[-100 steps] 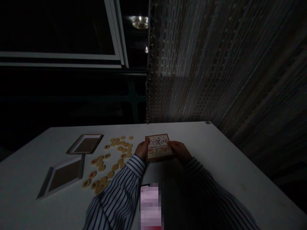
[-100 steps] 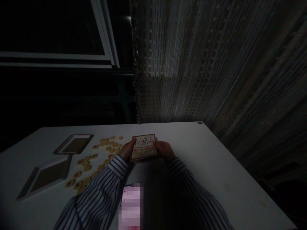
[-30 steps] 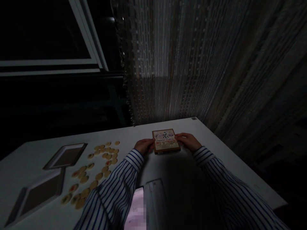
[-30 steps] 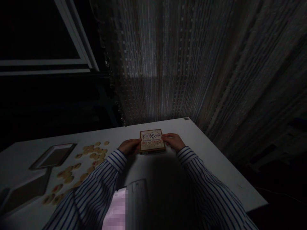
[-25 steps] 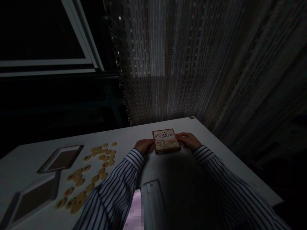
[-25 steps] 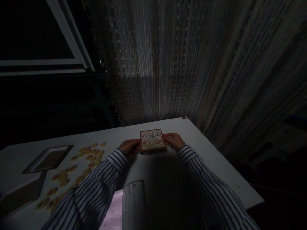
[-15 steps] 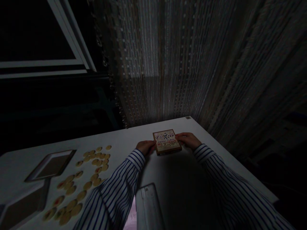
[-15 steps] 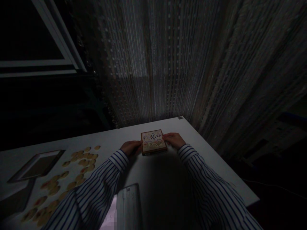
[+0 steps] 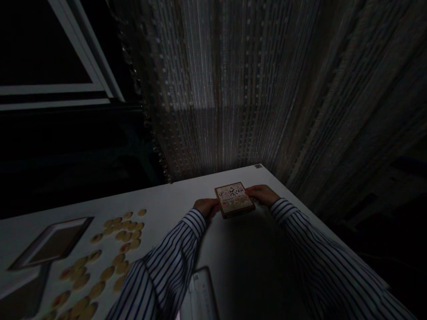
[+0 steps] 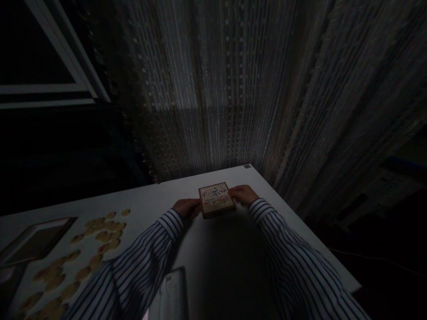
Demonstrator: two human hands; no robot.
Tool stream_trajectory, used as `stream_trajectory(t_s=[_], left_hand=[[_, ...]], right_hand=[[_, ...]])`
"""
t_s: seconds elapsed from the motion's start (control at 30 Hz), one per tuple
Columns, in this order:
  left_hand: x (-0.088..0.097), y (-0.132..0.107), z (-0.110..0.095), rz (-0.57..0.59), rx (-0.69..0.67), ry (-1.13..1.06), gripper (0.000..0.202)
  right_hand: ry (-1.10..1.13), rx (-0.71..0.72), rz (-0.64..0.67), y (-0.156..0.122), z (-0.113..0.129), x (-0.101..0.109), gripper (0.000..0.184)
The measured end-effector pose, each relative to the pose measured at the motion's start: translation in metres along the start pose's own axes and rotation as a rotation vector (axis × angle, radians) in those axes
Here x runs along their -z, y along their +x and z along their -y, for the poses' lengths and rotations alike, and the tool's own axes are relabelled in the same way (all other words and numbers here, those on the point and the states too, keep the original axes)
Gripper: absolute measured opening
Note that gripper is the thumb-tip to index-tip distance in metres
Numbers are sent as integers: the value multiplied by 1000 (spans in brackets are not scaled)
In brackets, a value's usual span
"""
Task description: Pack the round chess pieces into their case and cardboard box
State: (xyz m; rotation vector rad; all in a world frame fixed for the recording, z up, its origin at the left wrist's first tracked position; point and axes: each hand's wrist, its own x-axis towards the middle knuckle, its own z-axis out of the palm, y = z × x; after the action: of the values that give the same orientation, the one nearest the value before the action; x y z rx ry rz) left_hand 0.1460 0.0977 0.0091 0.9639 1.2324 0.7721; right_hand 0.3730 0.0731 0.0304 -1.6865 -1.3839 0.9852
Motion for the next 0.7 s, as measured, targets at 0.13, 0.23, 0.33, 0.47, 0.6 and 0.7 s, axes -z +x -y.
stream_trajectory(t_s=[0.13, 0.23, 0.33, 0.47, 0.6, 0.7], left_hand=[[-9, 5, -1, 21, 9, 8, 28], [-15, 12, -2, 32, 7, 30, 28], [-21, 21, 0, 29, -6, 62, 27], [-27, 32, 1, 7, -23, 102, 24], [-33, 39, -1, -13, -25, 150, 22], [-38, 42, -5, -32, -8, 192, 23]], right_hand=[[36, -71, 3, 10, -8, 7, 25], [64, -86, 1, 18, -14, 11, 20], [83, -97, 0, 27, -20, 13, 17], [89, -109, -3, 37, -26, 17, 15], [74, -143, -7, 42, -28, 21, 18], [66, -163, -12, 45, -26, 24, 19]])
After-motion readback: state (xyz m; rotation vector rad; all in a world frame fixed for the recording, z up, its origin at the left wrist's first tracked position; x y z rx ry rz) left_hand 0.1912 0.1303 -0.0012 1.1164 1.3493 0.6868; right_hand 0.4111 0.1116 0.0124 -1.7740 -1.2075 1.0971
